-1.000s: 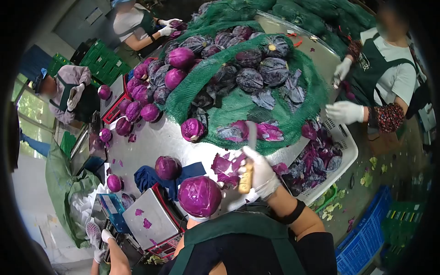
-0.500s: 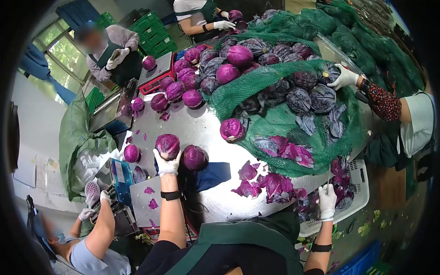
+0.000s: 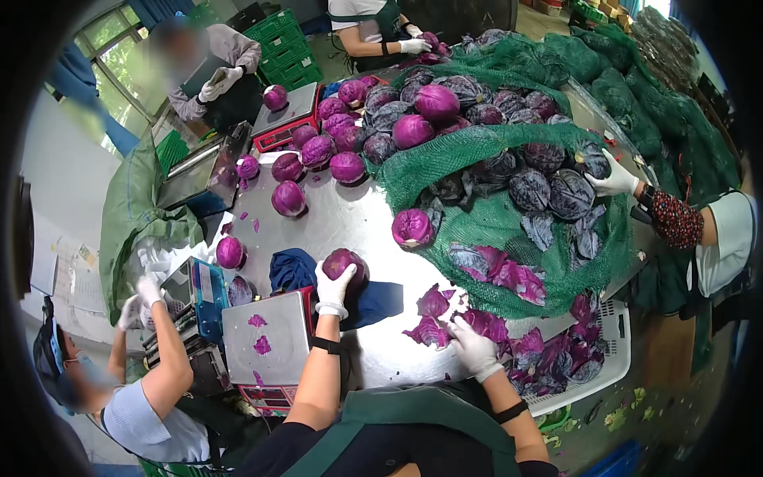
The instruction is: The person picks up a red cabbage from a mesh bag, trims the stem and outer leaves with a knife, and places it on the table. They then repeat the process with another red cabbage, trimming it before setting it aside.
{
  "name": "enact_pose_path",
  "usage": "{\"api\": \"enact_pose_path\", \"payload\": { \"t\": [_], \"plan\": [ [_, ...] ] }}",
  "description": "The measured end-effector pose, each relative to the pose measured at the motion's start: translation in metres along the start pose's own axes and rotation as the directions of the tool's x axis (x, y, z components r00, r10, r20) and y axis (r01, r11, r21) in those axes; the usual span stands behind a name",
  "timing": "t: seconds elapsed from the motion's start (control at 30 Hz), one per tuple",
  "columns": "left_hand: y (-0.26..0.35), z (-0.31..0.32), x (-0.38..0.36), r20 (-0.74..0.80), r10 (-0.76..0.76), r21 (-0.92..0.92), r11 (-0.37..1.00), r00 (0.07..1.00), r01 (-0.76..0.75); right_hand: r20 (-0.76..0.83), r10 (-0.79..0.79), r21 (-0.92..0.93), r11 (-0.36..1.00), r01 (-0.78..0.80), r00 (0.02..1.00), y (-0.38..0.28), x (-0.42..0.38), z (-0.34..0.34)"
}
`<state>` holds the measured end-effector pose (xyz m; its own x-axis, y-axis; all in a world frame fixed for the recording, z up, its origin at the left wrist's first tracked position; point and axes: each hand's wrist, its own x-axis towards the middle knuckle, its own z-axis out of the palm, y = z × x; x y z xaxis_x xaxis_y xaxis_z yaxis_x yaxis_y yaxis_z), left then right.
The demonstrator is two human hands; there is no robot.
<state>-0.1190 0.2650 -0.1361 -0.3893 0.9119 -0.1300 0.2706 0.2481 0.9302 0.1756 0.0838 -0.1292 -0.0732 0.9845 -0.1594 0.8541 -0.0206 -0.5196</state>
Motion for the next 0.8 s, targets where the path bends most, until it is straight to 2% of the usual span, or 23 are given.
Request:
{"api": "enact_pose_path", "payload": {
  "t": [0.07,0.13,0.2,0.23,0.27,0.3,0.33,0.37,0.4,0.43,0.47,0.5,0.53,0.6,0.73,0.8],
  "plan": [
    [0.027,-0.003,-0.023,-0.012,0.151,0.286,0.948,0.988,-0.141,-0.277,0.005,0.104,0.994,0.025,0.961,0.038,-0.013,0.004],
    [0.026,0.001,-0.035,0.083,0.325,0.282,0.899,0.942,-0.335,-0.351,0.115,0.044,0.993,-0.107,0.929,0.076,-0.031,-0.010],
    [0.052,0.004,-0.059,0.271,0.315,0.106,0.929,0.909,-0.354,-0.346,0.257,-0.049,0.955,-0.291,0.902,0.087,-0.048,-0.042],
    [0.056,0.009,-0.070,0.334,0.368,-0.017,0.923,0.868,-0.385,-0.311,0.318,0.038,0.946,-0.322,0.896,0.082,-0.053,-0.057],
    [0.067,0.013,-0.085,0.397,0.367,-0.118,0.929,0.841,-0.350,-0.275,0.376,0.125,0.926,-0.355,0.885,0.065,-0.051,-0.074],
    [0.077,0.018,-0.099,0.466,0.352,-0.161,0.936,0.812,-0.313,-0.401,0.229,0.136,0.972,-0.189,0.887,0.058,-0.047,-0.072],
    [0.081,0.024,-0.109,0.533,0.340,-0.198,0.941,0.775,-0.276,-0.141,0.448,0.661,0.706,-0.254,0.883,0.028,-0.041,-0.082],
    [0.069,0.032,-0.112,0.532,0.477,-0.202,0.874,0.699,-0.442,0.050,0.464,0.913,0.337,-0.229,0.884,-0.010,-0.035,-0.097],
    [0.069,0.038,-0.121,0.497,0.584,-0.251,0.805,0.642,-0.537,0.098,0.405,0.929,0.290,-0.229,0.909,-0.028,-0.028,-0.102],
    [0.081,0.039,-0.131,0.485,0.662,-0.260,0.733,0.571,-0.629,0.152,0.378,0.961,0.161,-0.226,0.913,-0.043,-0.021,-0.103],
    [0.096,0.038,-0.140,0.468,0.733,-0.265,0.649,0.494,-0.713,0.061,0.320,0.974,0.187,-0.126,0.945,-0.051,-0.011,-0.100],
    [0.101,0.037,-0.148,0.461,0.769,-0.216,0.582,0.443,-0.784,0.090,0.301,0.990,0.073,-0.117,0.949,-0.054,-0.005,-0.096],
    [0.098,0.039,-0.153,0.456,0.780,-0.168,0.549,0.430,-0.818,0.061,0.333,0.989,0.106,-0.102,0.941,-0.058,-0.002,-0.099],
    [0.099,0.035,-0.159,0.511,0.798,0.012,0.365,0.319,-0.931,0.053,0.349,0.990,0.107,-0.096,0.936,-0.058,0.000,-0.095],
    [0.095,0.035,-0.161,0.512,0.810,0.013,0.325,0.285,-0.946,0.110,0.299,0.992,0.022,-0.122,0.948,-0.044,0.000,-0.078],
    [0.095,0.035,-0.162,0.536,0.790,-0.015,0.360,0.297,-0.933,0.186,0.279,0.983,-0.039,-0.182,0.942,-0.040,-0.001,-0.076]
  ]
}}
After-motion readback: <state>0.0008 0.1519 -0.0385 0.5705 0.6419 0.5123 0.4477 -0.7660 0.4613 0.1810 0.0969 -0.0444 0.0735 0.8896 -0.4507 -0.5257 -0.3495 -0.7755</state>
